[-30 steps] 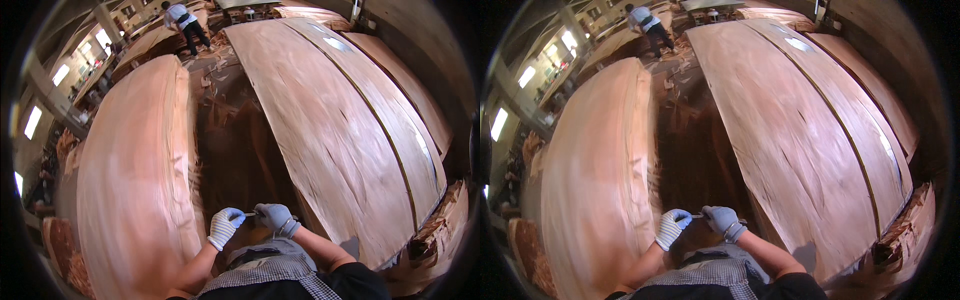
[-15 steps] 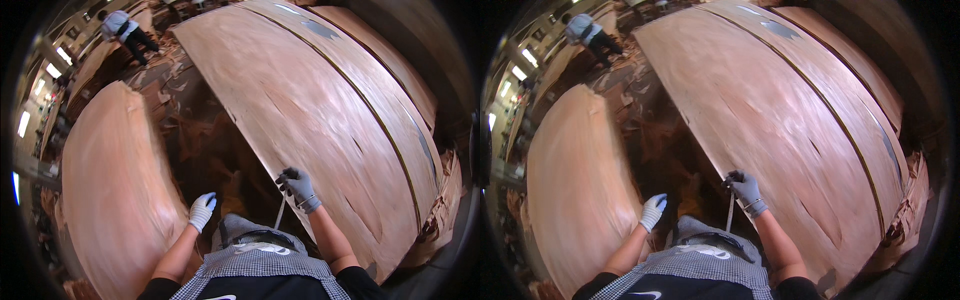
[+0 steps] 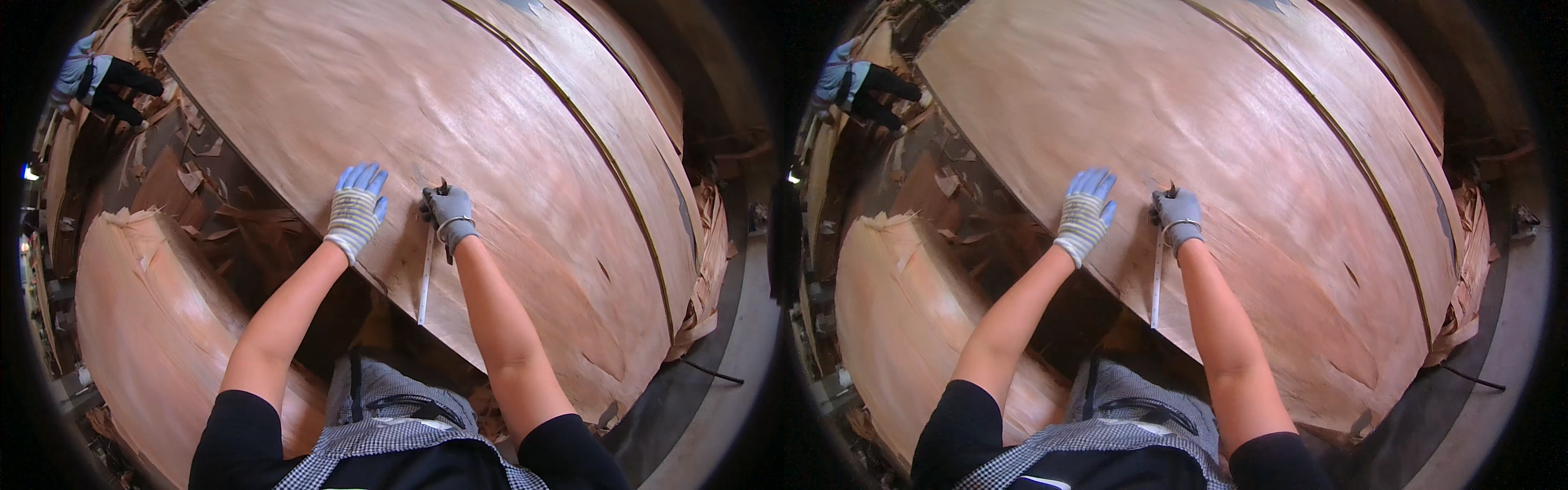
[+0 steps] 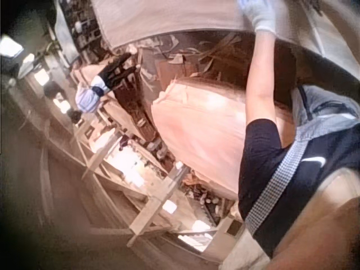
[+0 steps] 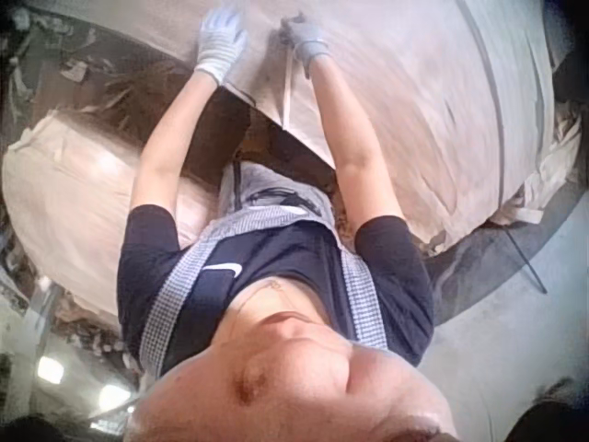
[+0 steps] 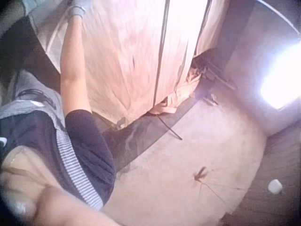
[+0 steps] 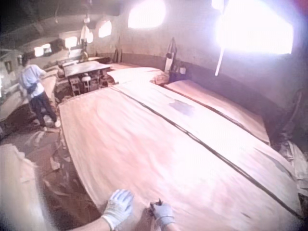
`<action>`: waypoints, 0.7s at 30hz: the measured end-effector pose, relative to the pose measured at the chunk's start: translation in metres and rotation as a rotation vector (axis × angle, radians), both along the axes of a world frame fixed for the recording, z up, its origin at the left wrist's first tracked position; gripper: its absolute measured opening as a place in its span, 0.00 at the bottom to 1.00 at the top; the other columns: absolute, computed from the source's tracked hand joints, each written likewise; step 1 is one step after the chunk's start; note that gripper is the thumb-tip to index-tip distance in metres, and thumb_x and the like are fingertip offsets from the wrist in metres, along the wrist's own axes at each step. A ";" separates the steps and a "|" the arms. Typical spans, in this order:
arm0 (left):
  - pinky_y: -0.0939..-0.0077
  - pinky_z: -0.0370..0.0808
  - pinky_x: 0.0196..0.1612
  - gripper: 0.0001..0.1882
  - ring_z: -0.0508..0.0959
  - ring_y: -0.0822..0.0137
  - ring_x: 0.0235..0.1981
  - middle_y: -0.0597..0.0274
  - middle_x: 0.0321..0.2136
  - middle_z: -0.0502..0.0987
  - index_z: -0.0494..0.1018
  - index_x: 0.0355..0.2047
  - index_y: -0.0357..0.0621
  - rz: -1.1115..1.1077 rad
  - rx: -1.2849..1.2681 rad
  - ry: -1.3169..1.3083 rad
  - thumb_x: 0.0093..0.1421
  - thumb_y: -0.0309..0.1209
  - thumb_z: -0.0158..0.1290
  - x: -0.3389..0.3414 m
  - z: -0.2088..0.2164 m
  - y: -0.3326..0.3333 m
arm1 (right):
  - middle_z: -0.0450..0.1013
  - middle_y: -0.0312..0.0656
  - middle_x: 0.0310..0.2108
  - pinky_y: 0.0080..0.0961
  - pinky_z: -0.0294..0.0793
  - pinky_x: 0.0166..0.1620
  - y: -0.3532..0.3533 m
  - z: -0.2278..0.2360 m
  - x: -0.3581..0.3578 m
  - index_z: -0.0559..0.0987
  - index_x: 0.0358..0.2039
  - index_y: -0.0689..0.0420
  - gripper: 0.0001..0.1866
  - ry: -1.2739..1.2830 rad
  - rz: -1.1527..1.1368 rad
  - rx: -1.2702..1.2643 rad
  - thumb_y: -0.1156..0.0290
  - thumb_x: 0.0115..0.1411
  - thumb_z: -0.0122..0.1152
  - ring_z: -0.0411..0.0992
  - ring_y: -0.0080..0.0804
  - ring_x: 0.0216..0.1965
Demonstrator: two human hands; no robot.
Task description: The person lifts and inspects large wood veneer sheets from a stack, using a tool to trim or separate pieces, and then uses a long measuring pole to check the dimensions of the sheets.
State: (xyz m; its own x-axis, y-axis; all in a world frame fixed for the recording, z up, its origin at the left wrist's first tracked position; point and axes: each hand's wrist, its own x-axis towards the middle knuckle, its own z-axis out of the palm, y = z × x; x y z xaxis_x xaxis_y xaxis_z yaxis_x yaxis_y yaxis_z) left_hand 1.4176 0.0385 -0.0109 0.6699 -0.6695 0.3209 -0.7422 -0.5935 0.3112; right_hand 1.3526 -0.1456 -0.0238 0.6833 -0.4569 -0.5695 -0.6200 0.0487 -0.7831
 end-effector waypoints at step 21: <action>0.61 0.51 0.62 0.23 0.61 0.60 0.58 0.53 0.56 0.63 0.65 0.52 0.39 -0.767 0.361 -0.027 0.57 0.34 0.43 -0.063 -0.003 -0.168 | 0.75 0.49 0.20 0.30 0.73 0.27 -0.090 -0.004 -0.161 0.78 0.21 0.63 0.17 0.173 -0.143 -0.553 0.59 0.51 0.60 0.73 0.37 0.17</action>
